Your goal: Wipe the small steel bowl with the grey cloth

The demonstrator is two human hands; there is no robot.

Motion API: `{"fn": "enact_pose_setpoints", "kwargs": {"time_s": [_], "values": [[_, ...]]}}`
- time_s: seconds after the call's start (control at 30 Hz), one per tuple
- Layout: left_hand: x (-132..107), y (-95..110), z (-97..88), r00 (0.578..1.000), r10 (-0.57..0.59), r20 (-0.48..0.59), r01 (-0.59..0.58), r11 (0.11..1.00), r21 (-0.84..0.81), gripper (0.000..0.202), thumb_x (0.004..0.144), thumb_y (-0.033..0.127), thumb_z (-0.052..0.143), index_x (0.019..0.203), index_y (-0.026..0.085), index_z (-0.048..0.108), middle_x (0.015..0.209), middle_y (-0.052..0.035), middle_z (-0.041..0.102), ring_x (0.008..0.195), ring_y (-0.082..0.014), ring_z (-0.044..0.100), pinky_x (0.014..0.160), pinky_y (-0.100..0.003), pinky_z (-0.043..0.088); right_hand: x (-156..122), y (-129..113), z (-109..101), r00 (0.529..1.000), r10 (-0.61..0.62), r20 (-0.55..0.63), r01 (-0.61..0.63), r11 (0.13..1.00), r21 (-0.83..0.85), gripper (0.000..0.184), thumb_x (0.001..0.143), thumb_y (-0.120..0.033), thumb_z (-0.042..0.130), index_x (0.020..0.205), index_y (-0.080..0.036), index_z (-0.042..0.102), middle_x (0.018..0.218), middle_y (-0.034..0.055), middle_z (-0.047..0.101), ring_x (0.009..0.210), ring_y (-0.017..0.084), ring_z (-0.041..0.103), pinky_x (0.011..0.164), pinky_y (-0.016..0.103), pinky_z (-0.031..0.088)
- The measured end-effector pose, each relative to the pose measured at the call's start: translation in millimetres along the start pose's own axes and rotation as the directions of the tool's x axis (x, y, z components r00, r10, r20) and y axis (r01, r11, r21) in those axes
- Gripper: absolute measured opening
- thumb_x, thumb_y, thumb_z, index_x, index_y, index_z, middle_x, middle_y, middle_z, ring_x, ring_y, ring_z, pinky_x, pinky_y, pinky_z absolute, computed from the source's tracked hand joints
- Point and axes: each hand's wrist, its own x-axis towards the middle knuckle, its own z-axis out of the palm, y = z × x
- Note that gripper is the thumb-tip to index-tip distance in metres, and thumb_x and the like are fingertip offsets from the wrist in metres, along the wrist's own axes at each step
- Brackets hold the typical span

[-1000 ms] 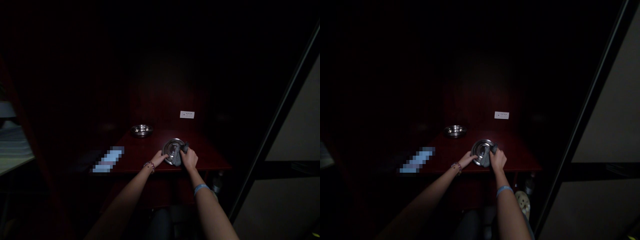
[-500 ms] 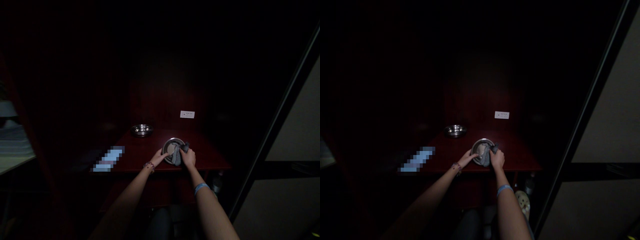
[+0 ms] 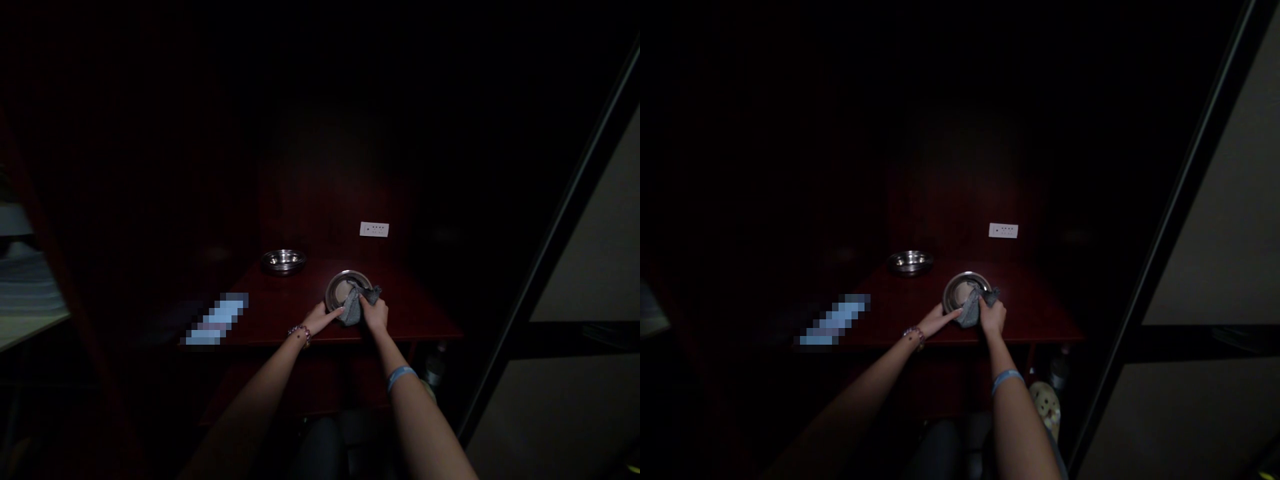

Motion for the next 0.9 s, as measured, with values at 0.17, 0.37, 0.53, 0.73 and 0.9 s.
{"fn": "enact_pose_setpoints", "kwargs": {"time_s": [0.17,0.37,0.53,0.73,0.9], "values": [[-0.7,0.8,-3.0,1.0,-0.006,0.014,0.005,1.0,0.023,0.052,0.07,0.043,0.066,0.114,0.016,0.063,0.115,-0.0087,0.066,0.114,-0.0266,0.056,0.101,-0.034,0.04,0.0,0.7,2.2,0.999,-0.005,0.039,0.005,1.0,-0.003,0.035,0.082,-0.037,0.057,0.101,-0.011,0.071,0.098,0.0158,0.07,0.096,0.023,0.066,0.08,0.025,0.049],[5.7,-10.1,-3.5,0.998,-0.049,0.042,0.048,0.998,0.03,0.041,0.072,0.036,0.061,0.106,0.014,0.065,0.102,-0.0067,0.071,0.1,-0.0245,0.062,0.091,-0.034,0.046,0.5,4.1,5.2,0.999,-0.016,0.052,0.018,0.999,-0.047,0.037,0.083,-0.039,0.055,0.104,-0.013,0.07,0.098,0.0141,0.071,0.094,0.022,0.066,0.078,0.024,0.049],[7.2,-9.5,-3.8,0.997,-0.043,0.063,0.041,0.999,0.024,0.037,0.073,0.034,0.057,0.102,0.012,0.065,0.091,-0.0071,0.071,0.081,-0.0205,0.065,0.074,-0.031,0.051,-0.4,3.9,-1.0,0.997,-0.043,0.07,0.051,0.993,-0.11,0.035,0.082,-0.04,0.056,0.102,-0.016,0.07,0.097,0.0128,0.071,0.092,0.021,0.066,0.077,0.024,0.048],[6.1,-6.5,-5.6,0.994,-0.087,0.073,0.088,0.996,0.002,0.031,0.07,0.033,0.056,0.089,0.01,0.065,0.078,-0.0065,0.07,0.065,-0.0161,0.062,0.054,-0.024,0.045,-5.6,0.1,-11.9,0.996,-0.058,0.066,0.071,0.976,-0.206,0.037,0.081,-0.044,0.057,0.103,-0.018,0.07,0.097,0.0135,0.07,0.092,0.024,0.066,0.076,0.027,0.048],[3.9,-4.1,-6.1,0.994,-0.104,0.041,0.105,0.994,-0.022,0.039,0.072,0.036,0.059,0.102,0.011,0.063,0.083,-0.0058,0.071,0.069,-0.017,0.063,0.059,-0.025,0.048,-6.3,-1.8,-11.1,0.995,-0.067,0.07,0.078,0.984,-0.16,0.036,0.081,-0.043,0.057,0.103,-0.017,0.07,0.096,0.0137,0.071,0.092,0.023,0.066,0.076,0.026,0.048]]}}
